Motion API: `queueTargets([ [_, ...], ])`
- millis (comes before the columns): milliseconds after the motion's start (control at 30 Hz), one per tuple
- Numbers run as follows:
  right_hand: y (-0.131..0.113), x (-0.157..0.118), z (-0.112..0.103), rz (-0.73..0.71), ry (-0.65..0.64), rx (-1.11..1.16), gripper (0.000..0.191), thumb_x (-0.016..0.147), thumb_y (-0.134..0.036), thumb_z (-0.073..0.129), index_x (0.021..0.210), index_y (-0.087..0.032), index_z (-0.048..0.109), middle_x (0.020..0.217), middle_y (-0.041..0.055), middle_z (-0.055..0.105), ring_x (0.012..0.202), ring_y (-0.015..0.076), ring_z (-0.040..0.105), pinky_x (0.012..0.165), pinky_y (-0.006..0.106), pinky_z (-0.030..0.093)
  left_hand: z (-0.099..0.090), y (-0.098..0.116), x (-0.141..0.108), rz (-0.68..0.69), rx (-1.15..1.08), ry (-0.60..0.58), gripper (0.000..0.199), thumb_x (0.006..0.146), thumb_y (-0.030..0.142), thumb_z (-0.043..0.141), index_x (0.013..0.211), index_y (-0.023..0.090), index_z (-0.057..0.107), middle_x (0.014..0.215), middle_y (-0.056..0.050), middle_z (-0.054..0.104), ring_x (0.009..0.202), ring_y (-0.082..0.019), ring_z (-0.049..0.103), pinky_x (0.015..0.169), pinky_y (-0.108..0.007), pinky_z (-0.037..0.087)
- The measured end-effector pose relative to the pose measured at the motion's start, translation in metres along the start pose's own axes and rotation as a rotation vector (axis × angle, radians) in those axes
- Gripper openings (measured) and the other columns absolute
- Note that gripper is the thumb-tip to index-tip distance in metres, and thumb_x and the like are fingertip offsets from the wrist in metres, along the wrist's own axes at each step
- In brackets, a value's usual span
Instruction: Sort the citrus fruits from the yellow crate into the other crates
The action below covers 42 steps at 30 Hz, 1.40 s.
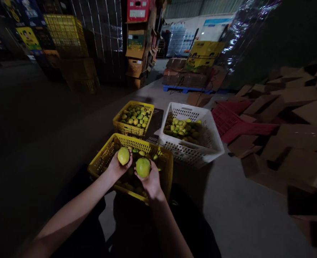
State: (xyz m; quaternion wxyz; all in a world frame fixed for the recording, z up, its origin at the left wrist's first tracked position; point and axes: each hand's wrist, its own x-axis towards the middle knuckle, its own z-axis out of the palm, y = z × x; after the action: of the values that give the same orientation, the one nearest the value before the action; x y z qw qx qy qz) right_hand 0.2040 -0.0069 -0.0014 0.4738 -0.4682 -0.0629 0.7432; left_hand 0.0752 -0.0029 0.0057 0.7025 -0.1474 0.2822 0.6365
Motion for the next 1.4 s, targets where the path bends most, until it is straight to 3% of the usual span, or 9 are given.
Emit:
queueTargets([
  [100,0.0,0.0,-0.002,-0.053,-0.031,0.023,0.012,0.081,-0.032,0.054,0.077,-0.022,0.058,0.056,-0.0017,0.067,0.044,0.0168,0.062,0.045,0.028,0.05,0.001,0.001,-0.002,0.022,0.025,0.009,0.02,0.092,0.021,0.042,0.088,0.015,0.061,0.066,-0.002,0.064,0.06,-0.013,0.064,0.056,-0.025,0.056],
  [267,-0.003,-0.005,0.001,0.009,-0.179,0.062,0.022,0.081,-0.034,0.051,0.067,-0.02,0.06,0.056,0.0022,0.067,0.048,0.016,0.062,0.04,0.024,0.047,0.004,0.002,-0.014,-0.107,0.262,-0.119,0.02,0.083,0.023,0.05,0.071,0.012,0.062,0.059,-0.003,0.062,0.05,-0.011,0.058,0.047,-0.02,0.048],
  [433,-0.005,-0.014,0.007,-0.077,-0.313,0.074,0.026,0.074,-0.036,0.061,0.057,-0.017,0.061,0.052,0.0018,0.063,0.044,0.0145,0.059,0.037,0.022,0.047,0.005,-0.001,-0.021,0.041,0.58,-0.354,0.026,0.076,0.026,0.051,0.057,0.012,0.062,0.053,-0.006,0.059,0.045,-0.014,0.054,0.043,-0.023,0.043],
  [533,-0.007,-0.018,0.008,-0.097,-0.316,0.052,0.029,0.076,-0.035,0.058,0.054,-0.016,0.061,0.052,0.0026,0.062,0.041,0.0157,0.058,0.034,0.024,0.045,0.004,-0.004,-0.023,0.088,0.662,-0.416,0.028,0.076,0.026,0.052,0.054,0.011,0.062,0.05,-0.007,0.058,0.044,-0.015,0.053,0.043,-0.025,0.043],
  [800,-0.006,-0.019,0.008,-0.045,-0.26,0.135,0.029,0.084,-0.03,0.049,0.061,-0.017,0.062,0.056,0.0026,0.065,0.049,0.0144,0.061,0.046,0.023,0.052,0.005,0.0,-0.021,-0.051,0.466,-0.264,0.022,0.078,0.023,0.051,0.063,0.011,0.063,0.053,-0.007,0.059,0.044,-0.015,0.055,0.041,-0.023,0.043],
  [967,-0.002,-0.01,0.004,-0.041,-0.25,0.228,0.021,0.085,-0.027,0.049,0.084,-0.018,0.068,0.076,0.0038,0.074,0.064,0.0162,0.068,0.057,0.027,0.057,0.003,0.007,-0.01,-0.071,0.228,-0.138,0.025,0.081,0.025,0.049,0.092,0.011,0.066,0.071,-0.008,0.067,0.056,-0.014,0.063,0.052,-0.024,0.054],
  [1133,-0.004,-0.008,0.004,-0.067,-0.242,0.332,0.023,0.09,-0.025,0.045,0.084,-0.018,0.066,0.081,0.0037,0.075,0.083,0.0176,0.07,0.076,0.034,0.06,0.005,0.012,-0.009,-0.047,0.178,-0.15,0.032,0.088,0.025,0.045,0.11,0.013,0.064,0.079,-0.01,0.068,0.061,-0.014,0.065,0.049,-0.018,0.052],
  [1300,-0.005,-0.009,0.003,-0.02,-0.246,0.247,0.028,0.089,-0.038,0.05,0.078,-0.018,0.066,0.064,0.0038,0.069,0.054,0.0133,0.062,0.048,0.021,0.054,0.005,0.012,-0.017,-0.104,0.177,-0.248,0.035,0.091,0.031,0.044,0.115,0.014,0.063,0.078,-0.007,0.067,0.048,-0.008,0.056,0.043,-0.016,0.049],
  [1400,-0.005,-0.012,0.004,-0.083,-0.3,0.275,0.029,0.087,-0.04,0.052,0.074,-0.018,0.065,0.062,0.0038,0.067,0.055,0.0133,0.062,0.051,0.021,0.054,0.005,0.009,-0.02,-0.118,0.093,-0.34,0.032,0.089,0.026,0.047,0.114,0.015,0.064,0.081,-0.007,0.067,0.059,-0.011,0.062,0.054,-0.018,0.054],
])
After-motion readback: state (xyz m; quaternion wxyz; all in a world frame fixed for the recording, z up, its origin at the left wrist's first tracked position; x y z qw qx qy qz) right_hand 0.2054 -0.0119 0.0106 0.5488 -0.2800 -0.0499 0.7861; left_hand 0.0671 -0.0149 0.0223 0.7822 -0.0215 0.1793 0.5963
